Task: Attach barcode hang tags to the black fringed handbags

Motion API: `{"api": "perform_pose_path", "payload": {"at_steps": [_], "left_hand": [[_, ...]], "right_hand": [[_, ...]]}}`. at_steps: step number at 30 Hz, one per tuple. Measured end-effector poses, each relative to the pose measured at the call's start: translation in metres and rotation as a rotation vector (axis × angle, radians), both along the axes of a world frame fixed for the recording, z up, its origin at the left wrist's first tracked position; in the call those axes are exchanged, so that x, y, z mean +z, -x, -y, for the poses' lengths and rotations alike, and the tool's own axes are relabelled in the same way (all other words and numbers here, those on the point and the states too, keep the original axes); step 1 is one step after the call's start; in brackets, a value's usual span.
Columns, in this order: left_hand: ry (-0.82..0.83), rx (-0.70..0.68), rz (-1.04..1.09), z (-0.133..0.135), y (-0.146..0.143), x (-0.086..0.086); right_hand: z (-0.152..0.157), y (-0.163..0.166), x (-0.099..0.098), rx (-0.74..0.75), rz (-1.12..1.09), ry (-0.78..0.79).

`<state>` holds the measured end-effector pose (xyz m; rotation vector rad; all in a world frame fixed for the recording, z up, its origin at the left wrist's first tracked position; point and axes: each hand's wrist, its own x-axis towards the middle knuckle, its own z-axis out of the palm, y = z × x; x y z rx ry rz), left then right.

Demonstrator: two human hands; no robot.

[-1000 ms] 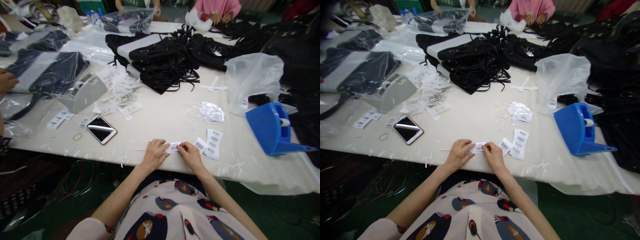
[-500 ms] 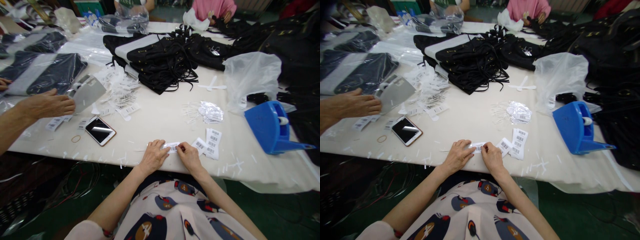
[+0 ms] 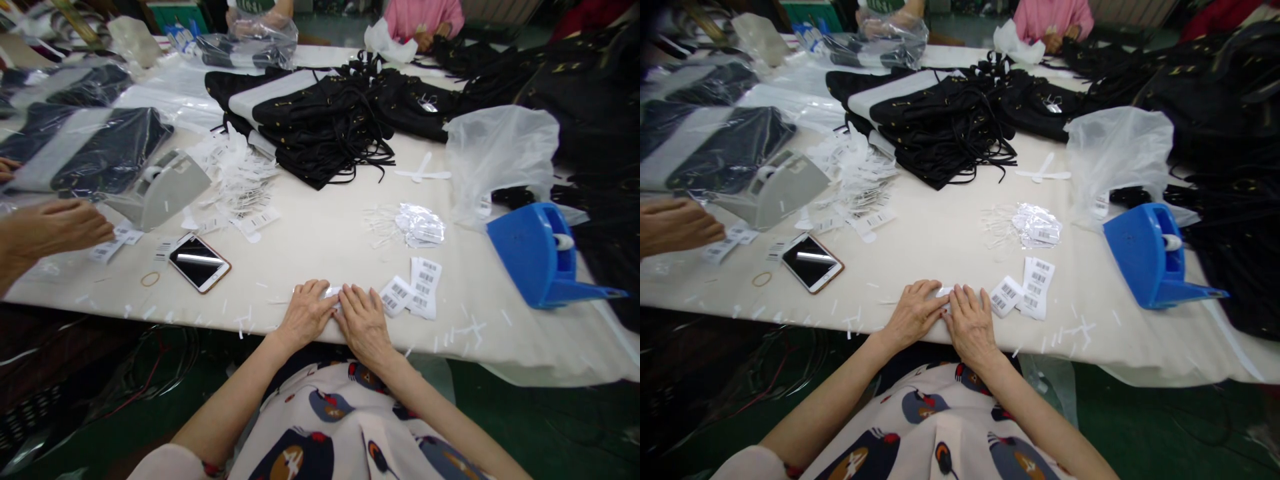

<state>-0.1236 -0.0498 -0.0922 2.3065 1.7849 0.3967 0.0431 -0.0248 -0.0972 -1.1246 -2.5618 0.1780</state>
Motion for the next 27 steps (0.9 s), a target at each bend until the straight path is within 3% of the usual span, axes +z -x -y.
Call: {"api": "perform_pose_path", "payload": {"at_steps": [5, 12, 17, 24, 27], "left_hand": [[-0.009, 0.006, 0.029, 0.002, 0.000, -0.001], [-0.033, 0.035, 0.082, 0.002, 0.000, -0.004], [-0.050, 0.042, 0.103, 0.003, 0.000, -0.006], [-0.049, 0.072, 0.221, 0.003, 0.003, -0.008], [-0.069, 0.162, 0.277, 0.000, 0.006, -0.004]], "right_hand": [[0.000, -0.004, -0.009, -0.041, 0.032, -0.043], [0.001, -0.007, -0.001, 0.060, 0.048, -0.006], [-0.004, -0.014, 0.003, -0.006, 0.054, 0.003], [-0.031, -0.008, 0.018, -0.086, 0.111, 0.176], [-0.040, -0.006, 0.023, -0.078, 0.150, 0.240]]}}
